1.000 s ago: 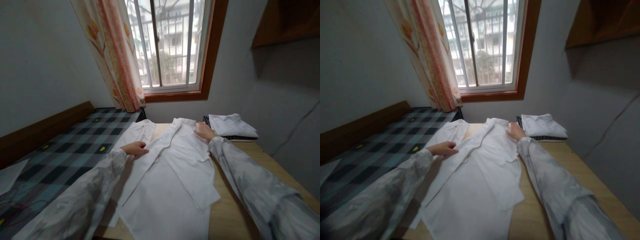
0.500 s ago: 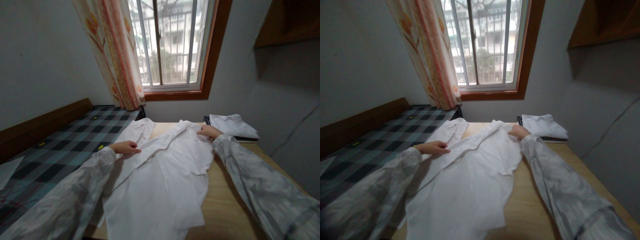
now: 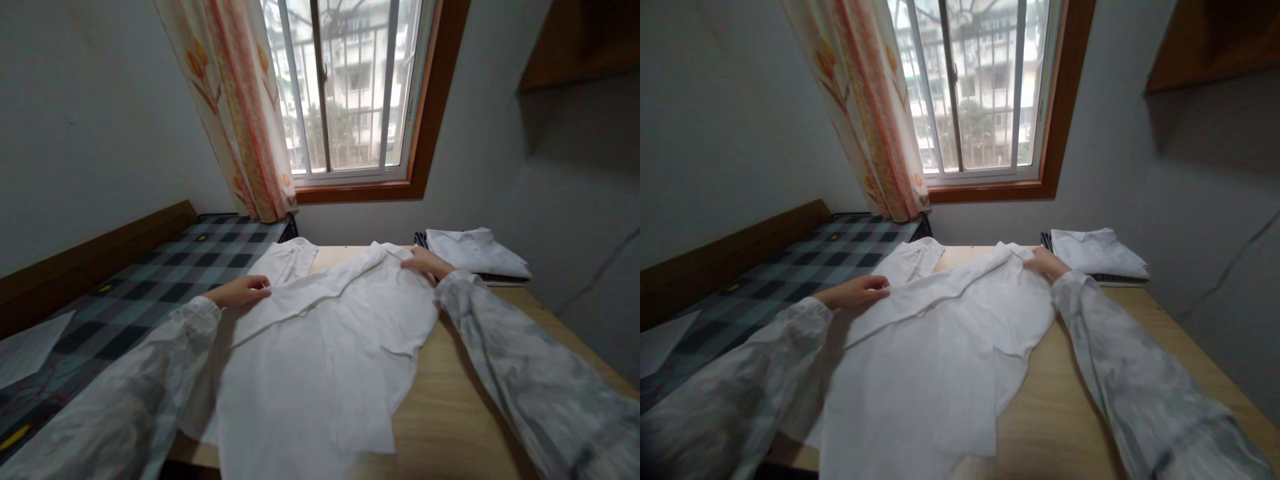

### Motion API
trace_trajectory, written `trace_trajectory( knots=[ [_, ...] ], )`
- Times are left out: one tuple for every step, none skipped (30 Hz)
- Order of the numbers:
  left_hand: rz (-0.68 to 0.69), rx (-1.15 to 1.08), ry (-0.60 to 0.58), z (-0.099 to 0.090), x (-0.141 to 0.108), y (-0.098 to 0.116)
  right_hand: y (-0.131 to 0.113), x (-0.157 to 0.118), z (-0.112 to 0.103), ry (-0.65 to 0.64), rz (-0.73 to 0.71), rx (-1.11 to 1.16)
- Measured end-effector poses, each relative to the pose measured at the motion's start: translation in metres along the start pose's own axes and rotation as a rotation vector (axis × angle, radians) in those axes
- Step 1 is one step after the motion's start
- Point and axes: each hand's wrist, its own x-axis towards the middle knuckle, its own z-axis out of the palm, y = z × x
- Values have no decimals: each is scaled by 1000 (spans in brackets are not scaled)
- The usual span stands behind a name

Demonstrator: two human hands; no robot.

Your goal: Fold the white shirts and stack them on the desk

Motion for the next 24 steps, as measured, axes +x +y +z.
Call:
trace_trajectory(
  knots=[
    [21,12,58,-1,3,-2,1,-2,-8,-2,26,5],
    [37,21,111,-1,6,-3,4,-6,-16,2,52,10],
    [49,24,158,-1,11,-4,7,-11,-25,16,73,14],
    [61,22,198,1,17,-4,12,-17,-34,42,75,24],
    [72,18,230,3,24,-3,18,-26,-43,80,62,31],
    [84,14,262,5,32,-1,25,-35,-51,133,41,30],
    [98,12,293,9,42,3,32,-46,-58,189,26,22],
    [112,17,324,12,52,9,40,-58,-65,242,30,15],
    [123,30,357,16,63,16,48,-70,-71,287,49,10],
    [132,51,386,21,74,25,56,-82,-76,327,85,1],
    [136,79,410,26,85,34,65,-94,-81,363,127,-8],
    [142,110,425,32,95,44,75,-106,-85,393,168,-17],
    [151,145,430,39,104,53,85,-117,-88,421,204,-28],
    [167,180,427,47,111,62,96,-127,-90,441,233,-39],
    [191,215,420,55,118,69,107,-137,-92,454,262,-53],
    [225,249,412,63,122,74,118,-146,-93,460,288,-74],
    [264,280,404,71,125,77,129,-154,-93,448,317,-102],
    [307,304,395,79,127,78,139,-161,-92,421,336,-133],
    [356,319,384,85,126,78,147,-167,-91,399,345,-174],
    [411,326,371,89,124,76,153,-172,-90,390,344,-230],
    [465,323,353,92,120,73,156,-176,-88,406,324,-304],
    [514,315,330,94,114,70,156,-178,-86,448,284,-391],
    [556,307,299,93,107,67,152,-179,-84,501,224,-481],
    [586,303,264,92,100,64,145,-178,-81,544,137,-561]
  ],
)
